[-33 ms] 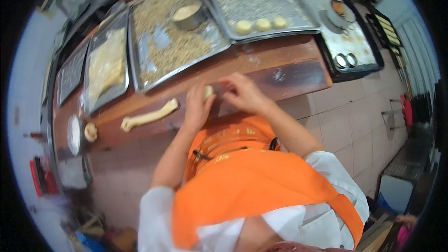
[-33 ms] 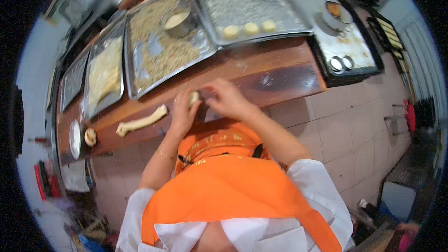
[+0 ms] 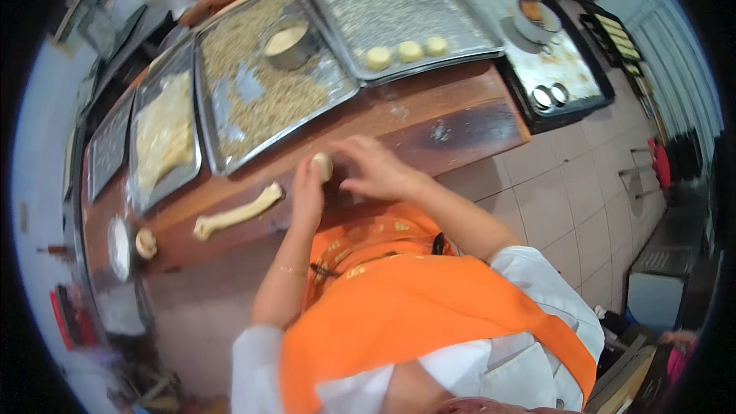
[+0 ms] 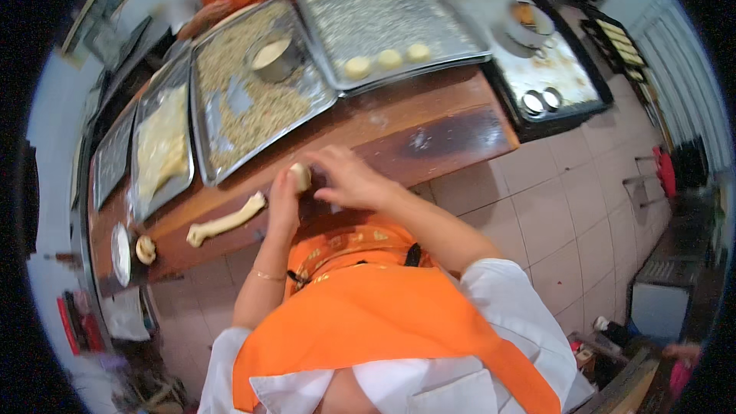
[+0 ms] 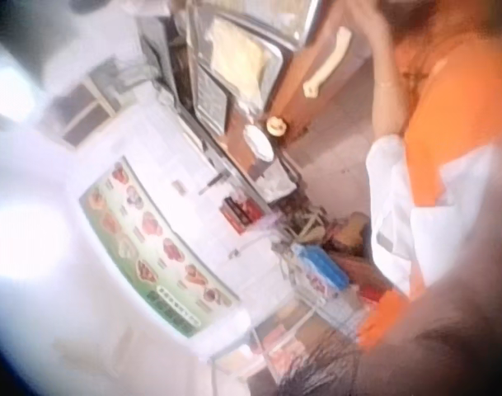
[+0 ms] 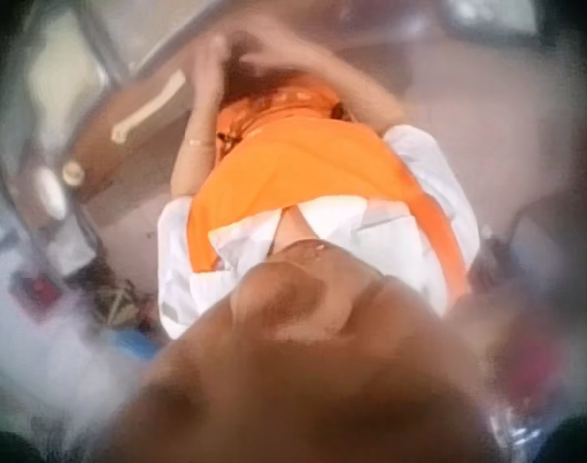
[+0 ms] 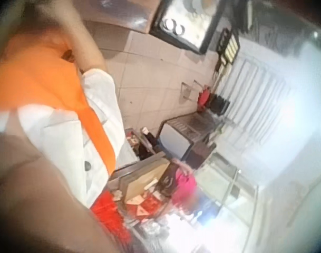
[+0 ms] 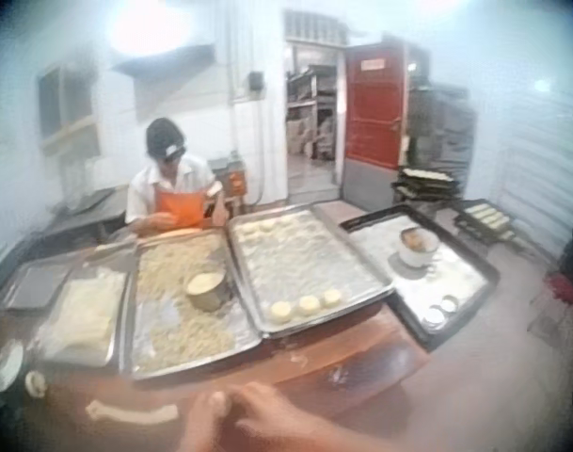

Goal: The person prepares bread rolls by taking a portion of dough, flattening it, adding filling from a container, and then shaping it into a round ball before placing it on a baking tray.

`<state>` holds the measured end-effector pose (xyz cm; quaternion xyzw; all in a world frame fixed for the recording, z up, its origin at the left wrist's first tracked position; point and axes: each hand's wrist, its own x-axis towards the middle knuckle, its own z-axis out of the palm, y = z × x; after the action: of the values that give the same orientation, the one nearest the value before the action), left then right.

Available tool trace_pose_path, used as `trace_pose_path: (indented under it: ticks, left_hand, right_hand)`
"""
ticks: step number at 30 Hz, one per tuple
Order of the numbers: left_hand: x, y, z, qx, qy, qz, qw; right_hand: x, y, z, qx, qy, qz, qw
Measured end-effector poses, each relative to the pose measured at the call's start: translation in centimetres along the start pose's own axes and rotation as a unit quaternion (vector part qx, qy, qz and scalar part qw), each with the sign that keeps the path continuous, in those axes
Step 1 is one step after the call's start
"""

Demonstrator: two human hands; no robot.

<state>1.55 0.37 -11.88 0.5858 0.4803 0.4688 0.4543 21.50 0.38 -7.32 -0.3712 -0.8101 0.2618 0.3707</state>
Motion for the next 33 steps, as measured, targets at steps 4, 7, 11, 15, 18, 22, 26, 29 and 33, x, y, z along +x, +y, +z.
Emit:
trace_pose_path:
  ticks: [4, 7, 11, 15, 18, 22, 26, 29, 33]
  left_hand:
    - [0.5, 3.9, 2.1, -0.432, -0.040, -0.218, 0.874]
    - [2.3, 5.5, 3.2, -0.451, -0.122, -0.201, 0.861]
    - [2.3, 6.6, 3.7, -0.284, -0.070, -0.147, 0.945]
    - [1.2, 7.1, 2.6, -0.206, -0.034, -0.132, 0.969]
    - [0.7, 6.3, 1.4, -0.205, -0.012, -0.151, 0.967]
    - [0.3, 5.6, 0.5, -0.203, 0.017, -0.163, 0.965]
    - [0.1, 5.1, 0.2, -0.210, 0.028, -0.173, 0.962]
    - [-0.2, 4.7, 0.2, -0.209, 0.044, -0.193, 0.958]
    - [-0.3, 4.5, 0.7, -0.213, 0.035, -0.200, 0.956]
  right_hand:
    - [1.5, -0.8, -1.1, -0.049, -0.004, -0.024, 0.999]
    - [1.8, 0.4, -3.9, -0.054, 0.042, -0.010, 0.998]
    - [2.9, 6.3, -10.9, -0.102, 0.171, 0.037, 0.979]
    - [3.6, 14.6, -21.1, -0.240, 0.194, 0.140, 0.941]
    - [4.6, 18.2, -25.3, -0.265, 0.137, 0.258, 0.919]
    - [5.8, 21.7, -26.0, -0.283, 0.042, 0.303, 0.909]
    - [5.3, 24.1, -25.8, -0.314, -0.018, 0.297, 0.902]
    - [5.4, 23.5, -26.6, -0.332, 0.007, 0.321, 0.887]
    - [4.8, 22.6, -27.7, -0.335, -0.033, 0.363, 0.869]
